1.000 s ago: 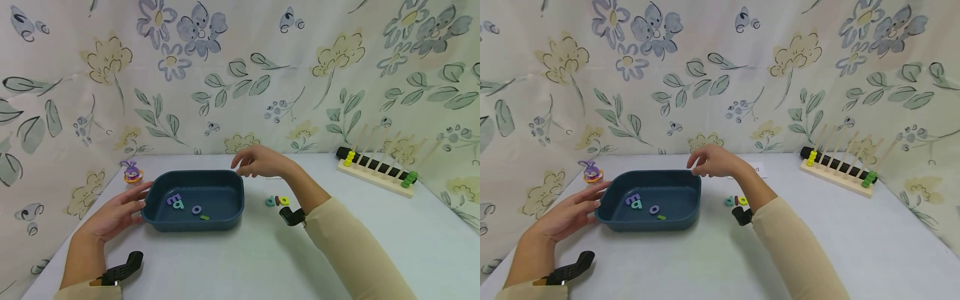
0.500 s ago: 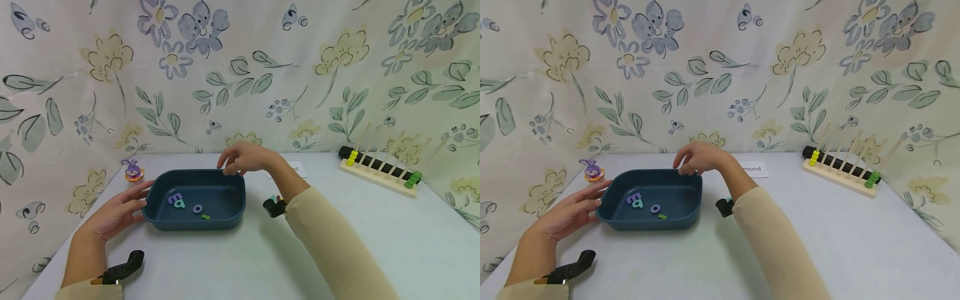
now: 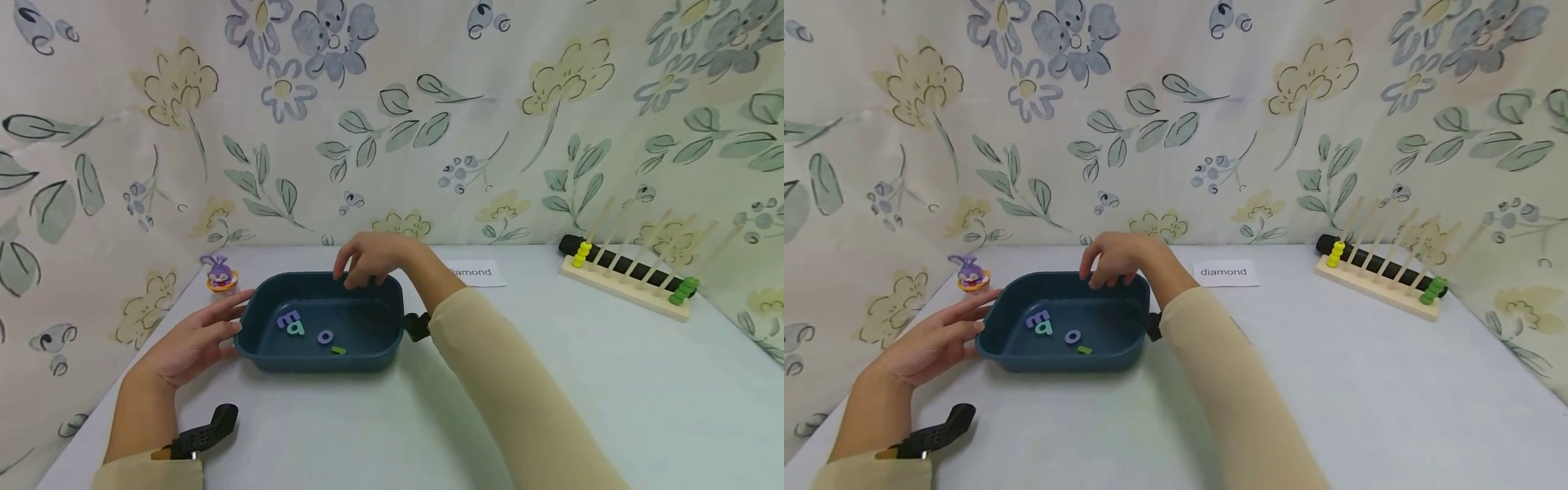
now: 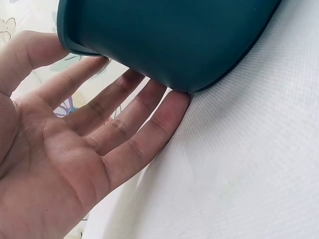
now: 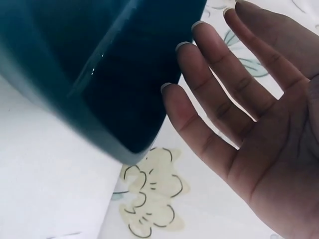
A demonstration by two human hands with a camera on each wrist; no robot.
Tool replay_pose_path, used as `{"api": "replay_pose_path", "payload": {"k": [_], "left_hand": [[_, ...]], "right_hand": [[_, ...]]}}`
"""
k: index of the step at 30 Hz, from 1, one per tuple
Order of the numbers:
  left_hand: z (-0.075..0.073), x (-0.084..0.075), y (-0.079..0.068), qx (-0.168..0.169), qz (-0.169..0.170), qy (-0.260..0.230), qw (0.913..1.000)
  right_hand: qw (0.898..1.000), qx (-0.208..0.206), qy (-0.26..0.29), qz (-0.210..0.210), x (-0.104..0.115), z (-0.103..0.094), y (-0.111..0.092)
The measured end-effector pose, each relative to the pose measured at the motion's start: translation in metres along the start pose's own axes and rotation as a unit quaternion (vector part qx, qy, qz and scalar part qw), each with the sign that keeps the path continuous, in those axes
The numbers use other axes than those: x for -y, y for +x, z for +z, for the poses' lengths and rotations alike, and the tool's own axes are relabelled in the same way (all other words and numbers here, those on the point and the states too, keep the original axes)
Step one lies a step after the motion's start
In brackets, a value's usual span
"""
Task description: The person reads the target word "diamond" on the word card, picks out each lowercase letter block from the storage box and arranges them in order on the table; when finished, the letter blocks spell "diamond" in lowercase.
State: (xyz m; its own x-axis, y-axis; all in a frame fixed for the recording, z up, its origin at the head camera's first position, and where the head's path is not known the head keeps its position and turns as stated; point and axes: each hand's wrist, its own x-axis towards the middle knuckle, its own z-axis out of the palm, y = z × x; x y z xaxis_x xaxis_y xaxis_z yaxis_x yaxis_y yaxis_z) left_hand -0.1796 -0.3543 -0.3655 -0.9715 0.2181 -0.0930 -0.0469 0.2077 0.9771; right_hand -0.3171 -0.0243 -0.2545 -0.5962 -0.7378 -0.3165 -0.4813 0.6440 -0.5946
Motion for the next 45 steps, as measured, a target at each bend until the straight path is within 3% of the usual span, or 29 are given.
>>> {"api": "replay_pose_path", "payload": {"k": [11, 20, 25, 32, 45], "left_hand": [[0.001, -0.005, 0.003, -0.003, -0.008, -0.006, 0.9999], [0.008, -0.009, 0.009, -0.003, -0.019, 0.006, 0.9998], [0.005, -0.009, 0.009, -0.006, -0.016, 0.004, 0.9999], [0.003, -0.005, 0.005, -0.002, -0.013, -0.007, 0.9999], [0.000, -0.003, 0.001, -0.007, -0.022, 0.005, 0.9997]], "right_hand": [[0.998, 0.037, -0.038, 0.026, 0.013, 0.005, 0.026], [0.998, 0.053, -0.006, 0.039, 0.014, 0.019, 0.041], [0.997, 0.073, -0.013, 0.018, 0.017, 0.028, 0.054], [0.995, 0.091, -0.013, 0.027, 0.021, 0.043, 0.071], [0.994, 0.092, -0.048, 0.036, 0.030, 0.056, 0.079]]}}
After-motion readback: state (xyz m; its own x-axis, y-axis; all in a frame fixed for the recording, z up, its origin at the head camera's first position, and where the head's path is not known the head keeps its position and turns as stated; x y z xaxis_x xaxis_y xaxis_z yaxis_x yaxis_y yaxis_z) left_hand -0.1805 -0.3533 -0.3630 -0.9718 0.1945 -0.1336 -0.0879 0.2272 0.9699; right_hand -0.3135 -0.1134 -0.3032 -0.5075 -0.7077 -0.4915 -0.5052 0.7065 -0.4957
